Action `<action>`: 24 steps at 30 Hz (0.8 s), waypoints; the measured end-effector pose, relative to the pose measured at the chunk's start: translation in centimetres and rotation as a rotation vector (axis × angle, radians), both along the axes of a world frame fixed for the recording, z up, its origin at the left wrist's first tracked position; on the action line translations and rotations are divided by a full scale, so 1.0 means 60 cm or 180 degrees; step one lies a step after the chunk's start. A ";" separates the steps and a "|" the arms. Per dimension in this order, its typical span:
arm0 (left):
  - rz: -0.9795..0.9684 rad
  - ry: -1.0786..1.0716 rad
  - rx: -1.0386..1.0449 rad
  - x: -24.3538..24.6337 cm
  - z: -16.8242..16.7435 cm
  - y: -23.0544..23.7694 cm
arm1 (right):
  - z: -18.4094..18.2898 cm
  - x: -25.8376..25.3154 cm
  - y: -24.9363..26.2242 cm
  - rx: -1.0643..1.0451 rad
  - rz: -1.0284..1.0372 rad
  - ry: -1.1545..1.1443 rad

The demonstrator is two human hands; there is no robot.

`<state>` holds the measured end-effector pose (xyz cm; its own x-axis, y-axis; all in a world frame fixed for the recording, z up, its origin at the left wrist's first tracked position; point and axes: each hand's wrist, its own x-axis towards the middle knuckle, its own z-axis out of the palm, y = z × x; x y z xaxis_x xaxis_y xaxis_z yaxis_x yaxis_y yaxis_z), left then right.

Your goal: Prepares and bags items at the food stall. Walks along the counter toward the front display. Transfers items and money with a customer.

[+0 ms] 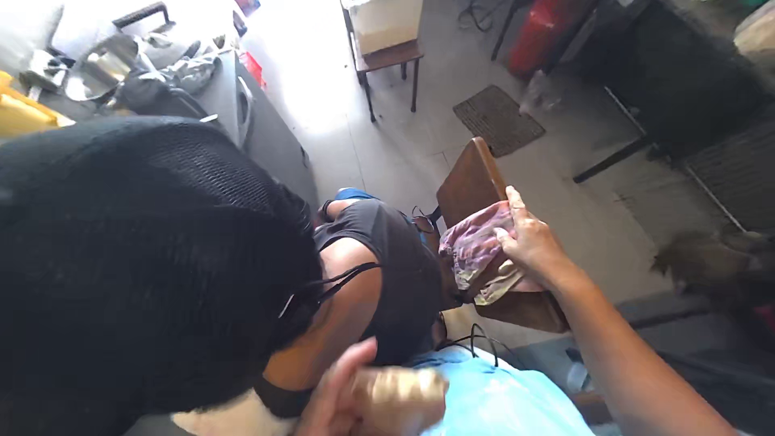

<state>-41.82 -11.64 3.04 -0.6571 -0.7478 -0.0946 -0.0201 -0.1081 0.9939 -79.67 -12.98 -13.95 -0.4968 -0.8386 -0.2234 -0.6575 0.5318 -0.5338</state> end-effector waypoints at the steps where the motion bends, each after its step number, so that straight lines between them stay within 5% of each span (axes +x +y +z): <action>1: -0.0116 0.0063 0.0103 -0.027 -0.016 -0.022 | 0.002 0.003 0.001 -0.0022 -0.0074 -0.0017; 8: -0.0585 0.1048 0.0889 -0.178 -0.125 -0.095 | -0.003 -0.002 -0.001 -0.0052 -0.0013 -0.0059; 13: -0.0511 0.1102 0.1085 -0.342 -0.152 -0.128 | 0.003 -0.012 -0.001 -0.0038 0.0077 -0.0276; 17: -0.0203 0.0267 -0.0194 -0.493 -0.182 -0.179 | 0.007 -0.045 0.014 -0.0158 0.0588 -0.0951; 20: -0.0054 -0.0312 -0.1831 -0.602 -0.216 -0.220 | -0.016 -0.140 0.044 -0.0367 0.1308 -0.2713; 22: 0.0005 -0.0495 -0.2702 -0.659 -0.255 -0.243 | -0.045 -0.211 0.073 -0.0522 0.1264 -0.3777; 24: -0.0040 -0.0925 -0.3083 -0.689 -0.279 -0.247 | -0.073 -0.282 0.101 -0.0393 0.0777 -0.3920</action>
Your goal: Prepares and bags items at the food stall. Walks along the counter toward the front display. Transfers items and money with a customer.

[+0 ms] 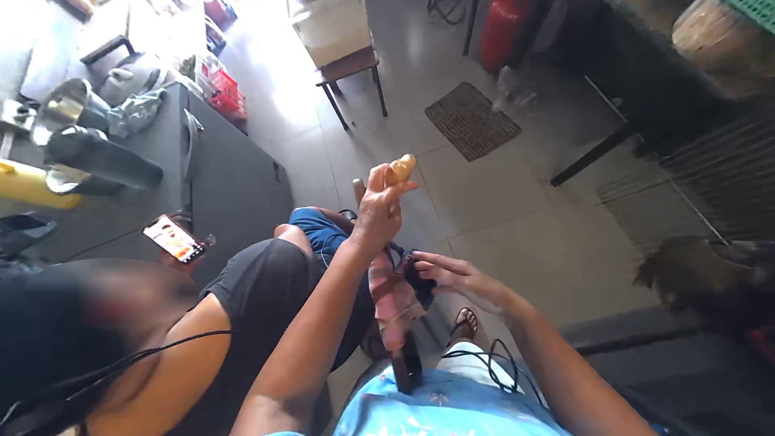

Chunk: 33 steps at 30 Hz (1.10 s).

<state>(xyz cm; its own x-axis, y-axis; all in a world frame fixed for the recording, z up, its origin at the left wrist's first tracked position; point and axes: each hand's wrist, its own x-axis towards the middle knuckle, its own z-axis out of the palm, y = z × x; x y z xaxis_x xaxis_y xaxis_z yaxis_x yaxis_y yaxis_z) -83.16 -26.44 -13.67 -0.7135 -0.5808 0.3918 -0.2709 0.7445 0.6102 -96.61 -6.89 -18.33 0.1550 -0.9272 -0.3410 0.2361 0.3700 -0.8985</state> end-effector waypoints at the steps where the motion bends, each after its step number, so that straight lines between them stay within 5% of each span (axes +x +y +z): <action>1: 0.0107 -0.0359 -0.0075 -0.006 0.000 0.007 | -0.019 -0.034 0.010 0.0189 -0.0176 0.0190; 8: 0.0564 -0.0944 -0.0141 -0.019 -0.026 0.001 | -0.128 -0.173 0.033 0.1245 -0.0666 0.0932; 17: 0.0422 -0.0495 0.0403 -0.011 -0.020 -0.005 | -0.196 -0.191 -0.048 0.1315 0.0069 0.1098; 26: 0.0452 0.0598 0.1112 0.006 -0.011 -0.019 | -0.179 -0.360 -0.341 0.1251 0.0905 0.1488; 33: 0.0388 0.1576 0.3233 -0.010 0.029 -0.162 | -0.141 -0.675 -0.568 0.1054 0.0504 0.3050</action>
